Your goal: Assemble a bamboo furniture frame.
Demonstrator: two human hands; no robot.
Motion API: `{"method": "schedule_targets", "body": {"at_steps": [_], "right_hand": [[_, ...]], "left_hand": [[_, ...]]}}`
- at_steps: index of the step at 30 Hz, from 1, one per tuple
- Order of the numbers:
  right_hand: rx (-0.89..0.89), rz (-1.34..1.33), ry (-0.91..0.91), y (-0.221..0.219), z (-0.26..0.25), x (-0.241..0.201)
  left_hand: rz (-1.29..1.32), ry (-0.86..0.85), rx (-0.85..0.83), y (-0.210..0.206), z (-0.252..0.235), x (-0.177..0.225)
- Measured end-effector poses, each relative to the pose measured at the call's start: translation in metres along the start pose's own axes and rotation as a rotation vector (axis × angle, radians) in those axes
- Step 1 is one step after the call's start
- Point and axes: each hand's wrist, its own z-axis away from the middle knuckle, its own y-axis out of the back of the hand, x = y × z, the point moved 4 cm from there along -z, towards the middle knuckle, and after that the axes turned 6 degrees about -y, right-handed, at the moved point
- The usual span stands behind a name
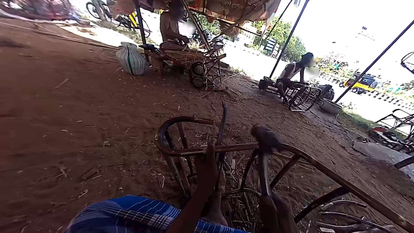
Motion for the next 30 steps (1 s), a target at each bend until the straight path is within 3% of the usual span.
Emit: {"method": "schedule_targets", "body": {"at_steps": [2,3,6,10,16,21,26,30], "right_hand": [[-0.145,-0.03,-0.378,-0.001,-0.004,0.02],[-0.148,-0.128,-0.413,0.001,-0.005,0.01],[-0.059,-0.316,-0.152,0.016,0.005,-0.037],[0.006,-0.249,0.11,0.022,0.011,-0.061],[-0.116,-0.104,-0.142,-0.001,0.006,-0.011],[-0.12,-0.079,-0.154,-0.002,0.004,-0.004],[-0.194,-0.045,-0.303,-0.006,-0.002,0.018],[-0.105,-0.066,-0.171,-0.007,0.004,0.006]], "left_hand": [[-0.014,0.001,0.008,0.001,0.0,-0.001],[-0.015,-0.022,0.025,-0.001,-0.005,0.0],[-0.043,-0.009,0.006,-0.001,-0.005,-0.002],[-0.01,-0.009,-0.013,-0.005,-0.004,0.005],[0.177,0.101,-0.09,-0.004,0.009,0.014],[0.293,0.095,-0.079,-0.003,0.008,0.017],[0.278,0.094,-0.116,-0.001,0.014,0.018],[0.309,0.098,-0.1,-0.001,0.012,0.017]]}}
